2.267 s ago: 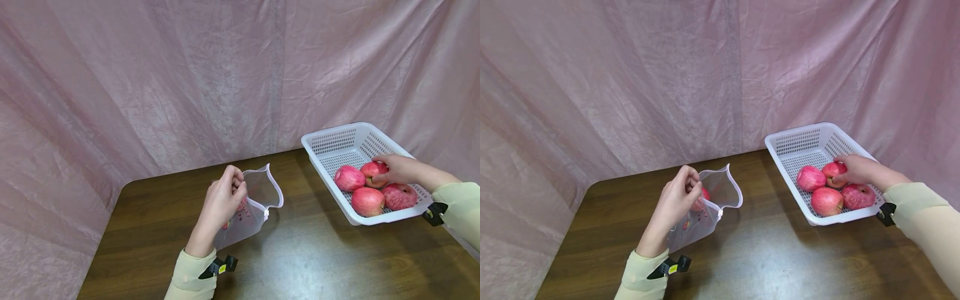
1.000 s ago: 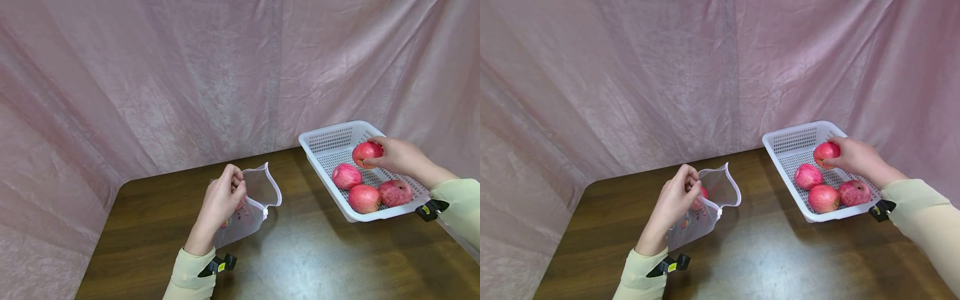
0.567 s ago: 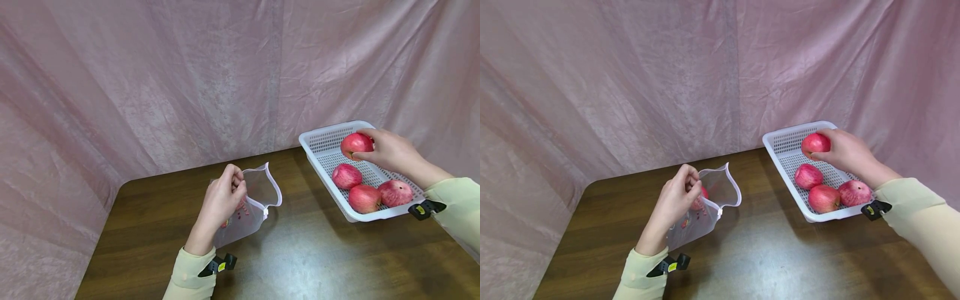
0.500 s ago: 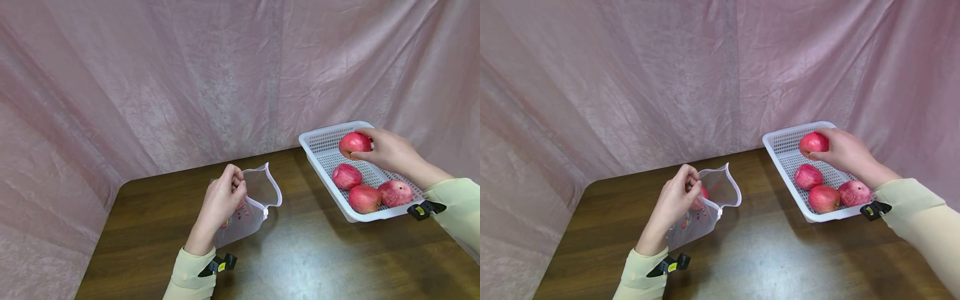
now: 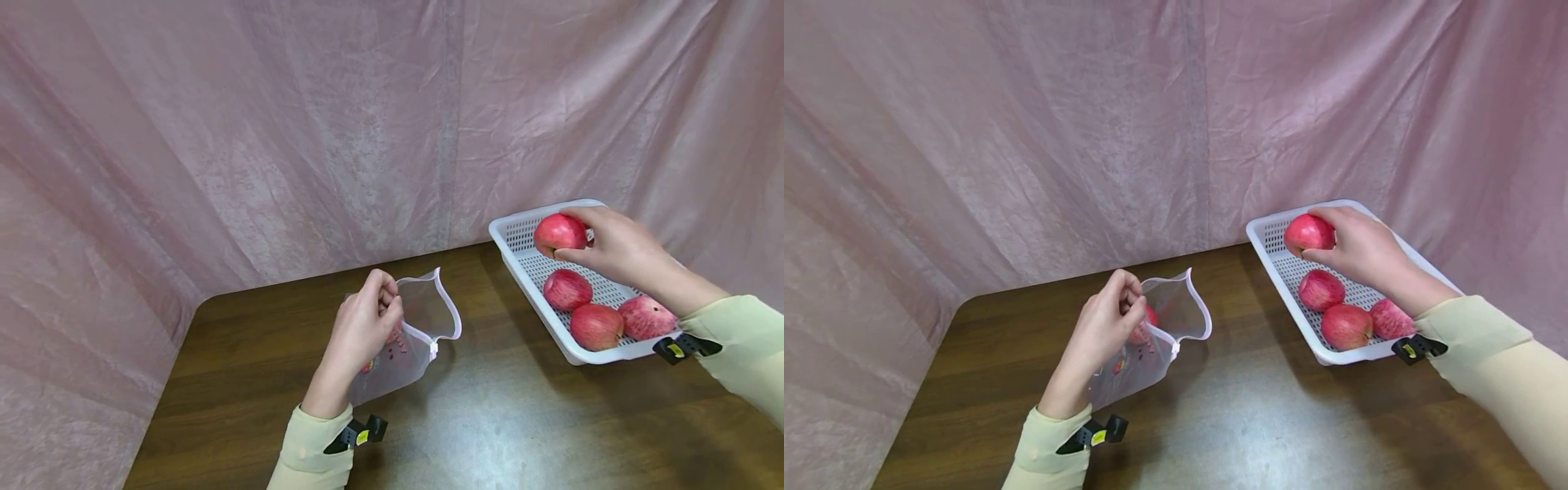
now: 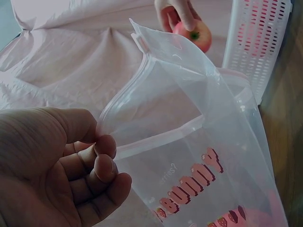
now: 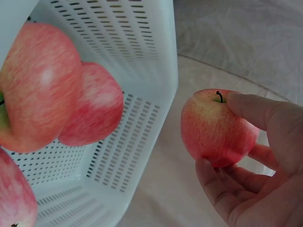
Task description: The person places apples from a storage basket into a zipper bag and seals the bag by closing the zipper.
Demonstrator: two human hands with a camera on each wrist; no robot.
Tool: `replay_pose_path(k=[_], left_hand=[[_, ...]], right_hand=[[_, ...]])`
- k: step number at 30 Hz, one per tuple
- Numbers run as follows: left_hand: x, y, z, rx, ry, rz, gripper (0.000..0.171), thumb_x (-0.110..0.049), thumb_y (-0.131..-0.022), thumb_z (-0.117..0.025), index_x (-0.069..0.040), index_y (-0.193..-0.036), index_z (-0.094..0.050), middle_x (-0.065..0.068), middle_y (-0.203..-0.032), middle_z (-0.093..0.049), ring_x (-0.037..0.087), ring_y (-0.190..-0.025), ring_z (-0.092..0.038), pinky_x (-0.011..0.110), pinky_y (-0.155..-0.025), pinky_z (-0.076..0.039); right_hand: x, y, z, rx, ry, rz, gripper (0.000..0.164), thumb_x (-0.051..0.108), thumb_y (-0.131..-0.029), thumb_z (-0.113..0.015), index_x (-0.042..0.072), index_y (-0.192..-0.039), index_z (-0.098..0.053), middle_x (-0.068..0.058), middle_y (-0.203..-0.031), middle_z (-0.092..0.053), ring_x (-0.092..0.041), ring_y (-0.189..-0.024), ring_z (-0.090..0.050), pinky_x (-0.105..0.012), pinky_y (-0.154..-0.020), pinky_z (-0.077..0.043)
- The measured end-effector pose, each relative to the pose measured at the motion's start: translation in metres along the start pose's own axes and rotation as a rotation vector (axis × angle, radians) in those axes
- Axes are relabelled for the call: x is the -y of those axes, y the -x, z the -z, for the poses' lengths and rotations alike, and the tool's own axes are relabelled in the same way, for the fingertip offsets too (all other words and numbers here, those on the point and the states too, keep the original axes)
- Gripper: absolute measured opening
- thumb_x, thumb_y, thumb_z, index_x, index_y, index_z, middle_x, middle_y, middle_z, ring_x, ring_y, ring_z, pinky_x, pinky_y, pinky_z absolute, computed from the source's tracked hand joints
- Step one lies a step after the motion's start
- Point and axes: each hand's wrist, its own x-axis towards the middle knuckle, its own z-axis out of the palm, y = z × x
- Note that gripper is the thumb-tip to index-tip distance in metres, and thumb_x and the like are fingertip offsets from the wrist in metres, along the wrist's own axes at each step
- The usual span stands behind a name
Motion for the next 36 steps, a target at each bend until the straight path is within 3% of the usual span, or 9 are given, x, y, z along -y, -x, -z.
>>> replay_pose_path(k=[5,15,36], left_hand=[[0.0,0.001,0.001,-0.005,0.001,-0.009,0.017,-0.005,-0.103,-0.069,-0.015,-0.111,-0.058,-0.007,-0.083,-0.065,0.008,-0.058,-0.058,0.032,-0.058,-0.051],[0.001,0.001,0.001,-0.002,0.008,-0.005,0.016,-0.005,-0.104,-0.068,-0.015,-0.111,-0.057,-0.008,-0.082,-0.065,0.007,-0.056,-0.059,0.032,-0.057,-0.052],[0.0,0.002,0.002,0.004,0.012,0.0,0.016,-0.005,-0.103,-0.07,-0.014,-0.11,-0.058,-0.005,-0.082,-0.065,0.008,-0.056,-0.058,0.031,-0.056,-0.051]], right_hand=[[0.007,0.0,-0.002,-0.014,-0.019,0.016,0.075,0.026,-0.088,-0.095,0.004,-0.152,-0.061,-0.023,-0.14,-0.065,-0.041,-0.125,-0.058,-0.061,-0.091,-0.053],[0.022,0.001,-0.007,-0.029,-0.026,0.022,0.077,0.027,-0.087,-0.096,0.005,-0.152,-0.061,-0.02,-0.134,-0.067,-0.036,-0.116,-0.061,-0.058,-0.088,-0.055],[0.05,0.001,-0.009,-0.022,-0.117,0.061,0.074,0.026,-0.09,-0.094,0.008,-0.153,-0.061,-0.017,-0.143,-0.067,-0.034,-0.119,-0.065,-0.056,-0.096,-0.053]])
